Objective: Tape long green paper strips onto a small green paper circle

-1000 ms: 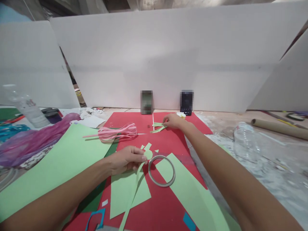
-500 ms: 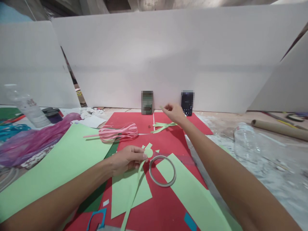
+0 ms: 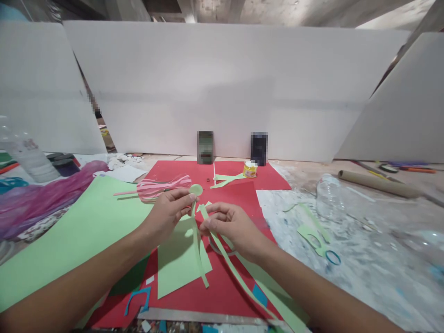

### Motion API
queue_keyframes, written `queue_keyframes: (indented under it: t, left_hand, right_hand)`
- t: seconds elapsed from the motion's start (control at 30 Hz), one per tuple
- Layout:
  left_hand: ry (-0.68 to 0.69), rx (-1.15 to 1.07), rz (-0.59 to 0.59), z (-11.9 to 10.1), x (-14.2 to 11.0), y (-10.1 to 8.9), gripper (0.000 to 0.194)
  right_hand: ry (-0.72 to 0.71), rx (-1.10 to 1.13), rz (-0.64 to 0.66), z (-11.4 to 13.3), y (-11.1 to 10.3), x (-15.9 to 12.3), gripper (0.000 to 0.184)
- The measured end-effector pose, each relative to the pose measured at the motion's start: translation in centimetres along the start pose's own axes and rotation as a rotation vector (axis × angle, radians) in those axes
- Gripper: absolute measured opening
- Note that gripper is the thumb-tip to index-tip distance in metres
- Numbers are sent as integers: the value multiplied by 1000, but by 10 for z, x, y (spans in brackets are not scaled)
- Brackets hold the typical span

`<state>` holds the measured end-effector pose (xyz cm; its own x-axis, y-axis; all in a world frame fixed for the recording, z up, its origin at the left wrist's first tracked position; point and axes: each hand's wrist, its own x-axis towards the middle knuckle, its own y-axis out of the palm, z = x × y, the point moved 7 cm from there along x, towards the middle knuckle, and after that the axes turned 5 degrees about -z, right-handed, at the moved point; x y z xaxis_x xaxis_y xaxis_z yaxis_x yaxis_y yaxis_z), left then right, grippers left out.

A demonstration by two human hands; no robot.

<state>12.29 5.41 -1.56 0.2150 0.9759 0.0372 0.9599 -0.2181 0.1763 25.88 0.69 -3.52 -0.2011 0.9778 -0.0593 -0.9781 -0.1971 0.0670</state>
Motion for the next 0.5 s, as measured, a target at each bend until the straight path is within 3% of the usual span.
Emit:
queue_keyframes:
  t: [0.17, 0.3, 0.5]
  left_hand:
    - [71, 169, -37, -4, -7, 3, 20]
    - [42, 171, -41, -3, -11, 9, 19]
    - [-2, 128, -36, 8, -12, 12, 19]
  right_hand:
    - [-47, -43, -45, 0, -3, 7, 24]
    - [-85, -106, -70, 1, -1, 5, 31]
    - [-183, -188, -139, 3, -2, 4, 22]
